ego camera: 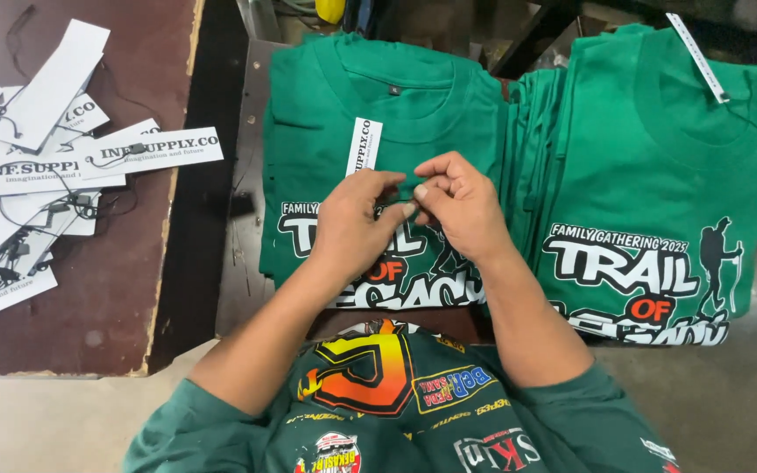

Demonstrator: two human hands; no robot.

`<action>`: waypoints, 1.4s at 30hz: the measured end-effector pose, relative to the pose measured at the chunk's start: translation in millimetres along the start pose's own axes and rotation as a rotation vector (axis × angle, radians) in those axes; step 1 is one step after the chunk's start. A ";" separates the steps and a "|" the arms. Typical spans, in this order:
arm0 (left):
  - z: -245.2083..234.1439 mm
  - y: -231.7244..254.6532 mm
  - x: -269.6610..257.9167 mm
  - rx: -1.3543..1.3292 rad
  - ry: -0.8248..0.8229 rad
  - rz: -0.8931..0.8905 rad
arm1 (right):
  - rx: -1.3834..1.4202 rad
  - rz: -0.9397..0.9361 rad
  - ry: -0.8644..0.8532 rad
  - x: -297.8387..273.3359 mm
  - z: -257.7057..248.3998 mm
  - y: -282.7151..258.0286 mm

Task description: The person attaches white tags to a stack of green t-shirts by threading a black string through the collar and tying it. They then fold the t-shirts and place them on a pile.

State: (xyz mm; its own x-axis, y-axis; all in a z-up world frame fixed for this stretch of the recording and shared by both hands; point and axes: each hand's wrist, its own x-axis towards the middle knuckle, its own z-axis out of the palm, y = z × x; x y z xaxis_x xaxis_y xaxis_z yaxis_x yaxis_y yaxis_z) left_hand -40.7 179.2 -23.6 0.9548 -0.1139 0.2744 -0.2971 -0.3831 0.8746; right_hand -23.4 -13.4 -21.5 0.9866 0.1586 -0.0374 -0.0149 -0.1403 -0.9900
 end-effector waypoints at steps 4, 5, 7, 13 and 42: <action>13.2 -12.4 -0.8 -0.043 -0.002 0.065 | 0.000 -0.036 -0.034 -0.3 3.8 -4.9; 13.9 -14.0 -0.8 0.009 0.027 0.122 | -0.046 -0.063 -0.043 -0.7 4.7 -8.3; 16.0 -17.7 -2.9 0.060 0.054 0.175 | -0.092 -0.086 -0.050 -2.6 6.1 -11.5; 15.7 -26.1 -6.0 0.105 0.099 0.254 | -0.158 -0.141 -0.054 -1.1 12.4 -15.4; -15.4 -27.8 85.3 0.065 0.316 0.138 | -0.765 -0.484 0.448 92.7 26.2 7.1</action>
State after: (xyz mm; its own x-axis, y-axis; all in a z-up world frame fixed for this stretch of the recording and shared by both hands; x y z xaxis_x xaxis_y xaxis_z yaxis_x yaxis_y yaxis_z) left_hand 48.9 194.3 -18.3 0.8537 0.1161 0.5076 -0.4130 -0.4429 0.7958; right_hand 63.7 26.0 -35.5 0.8316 0.0051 0.5553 0.3560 -0.7723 -0.5261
